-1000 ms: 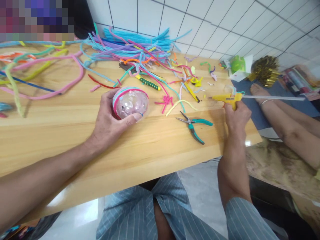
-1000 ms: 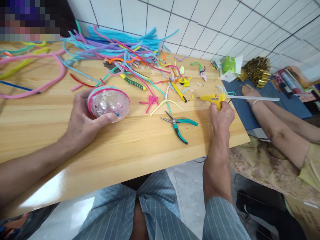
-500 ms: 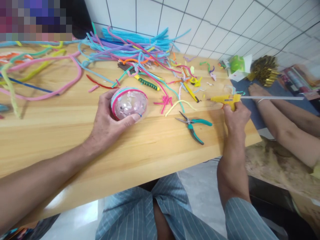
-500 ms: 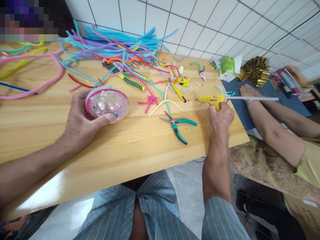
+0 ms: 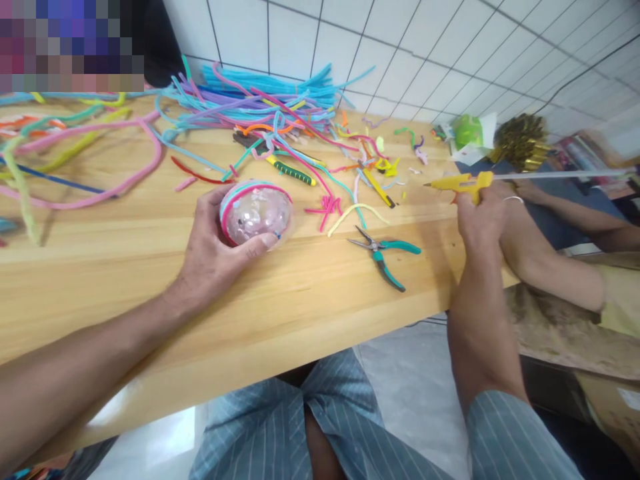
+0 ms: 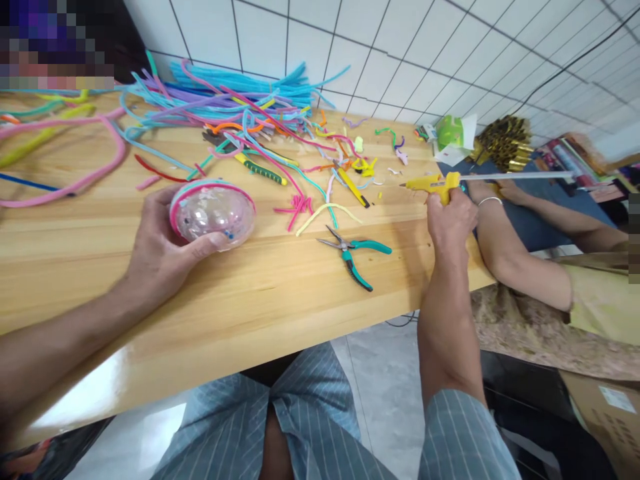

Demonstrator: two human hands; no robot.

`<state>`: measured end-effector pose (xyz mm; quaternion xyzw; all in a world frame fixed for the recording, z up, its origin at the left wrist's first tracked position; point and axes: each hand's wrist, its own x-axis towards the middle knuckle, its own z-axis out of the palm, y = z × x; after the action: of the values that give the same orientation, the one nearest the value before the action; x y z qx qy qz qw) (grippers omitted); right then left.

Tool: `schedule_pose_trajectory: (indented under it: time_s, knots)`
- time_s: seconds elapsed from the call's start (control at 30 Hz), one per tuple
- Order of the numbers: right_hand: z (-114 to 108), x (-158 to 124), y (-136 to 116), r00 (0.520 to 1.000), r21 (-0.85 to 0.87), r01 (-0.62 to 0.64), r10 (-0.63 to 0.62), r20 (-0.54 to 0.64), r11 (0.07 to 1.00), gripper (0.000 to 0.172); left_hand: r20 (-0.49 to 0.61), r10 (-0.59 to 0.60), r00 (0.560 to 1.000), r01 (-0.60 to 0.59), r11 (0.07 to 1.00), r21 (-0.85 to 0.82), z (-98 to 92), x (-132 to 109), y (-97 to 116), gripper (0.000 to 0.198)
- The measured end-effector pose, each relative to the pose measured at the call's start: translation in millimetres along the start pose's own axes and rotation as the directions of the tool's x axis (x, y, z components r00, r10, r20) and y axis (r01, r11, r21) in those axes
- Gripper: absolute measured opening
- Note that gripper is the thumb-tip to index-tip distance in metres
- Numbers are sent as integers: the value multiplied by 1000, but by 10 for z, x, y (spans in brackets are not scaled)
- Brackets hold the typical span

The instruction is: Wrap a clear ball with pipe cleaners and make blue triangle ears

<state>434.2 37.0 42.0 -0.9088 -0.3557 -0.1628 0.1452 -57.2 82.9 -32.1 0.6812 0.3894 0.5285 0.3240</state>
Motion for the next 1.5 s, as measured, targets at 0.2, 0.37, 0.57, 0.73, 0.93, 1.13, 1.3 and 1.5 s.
schedule_pose_trajectory:
  time_s: [0.2,0.37,0.57,0.73,0.93,1.13,1.3,1.5]
  knots:
    - [108,138,-130,998,-33,27,-25,62,999,32,-10,9,1000,-8,1000,24,-8,-3,6,94]
    - [196,92,-110,998,-45,15,-12,63,999,35,-19,46,999,-46,999,5,0,2,-6,95]
    - [195,117,-80,997,-46,19,-15,72,999,33,-7,40,999,-40,998,41,-10,-4,-37,96]
    - [217,107,-76,997,-35,49,-47,55,998,31,-10,39,999,-39,998,46,-20,-11,-48,97]
    - [227,88,-65,997,-47,58,-56,51,997,30,-3,29,1000,-29,999,36,-18,-16,-77,98]
    - [211,55,-89,998,-44,32,-30,49,998,32,-16,23,1000,-22,999,36,-5,-16,-73,98]
    - [218,43,-126,998,-53,24,-21,65,998,33,-10,-17,1000,18,999,36,-12,-13,-43,99]
    - [223,54,-111,999,-28,22,-20,48,999,33,-7,-43,999,43,999,30,-9,-8,18,96]
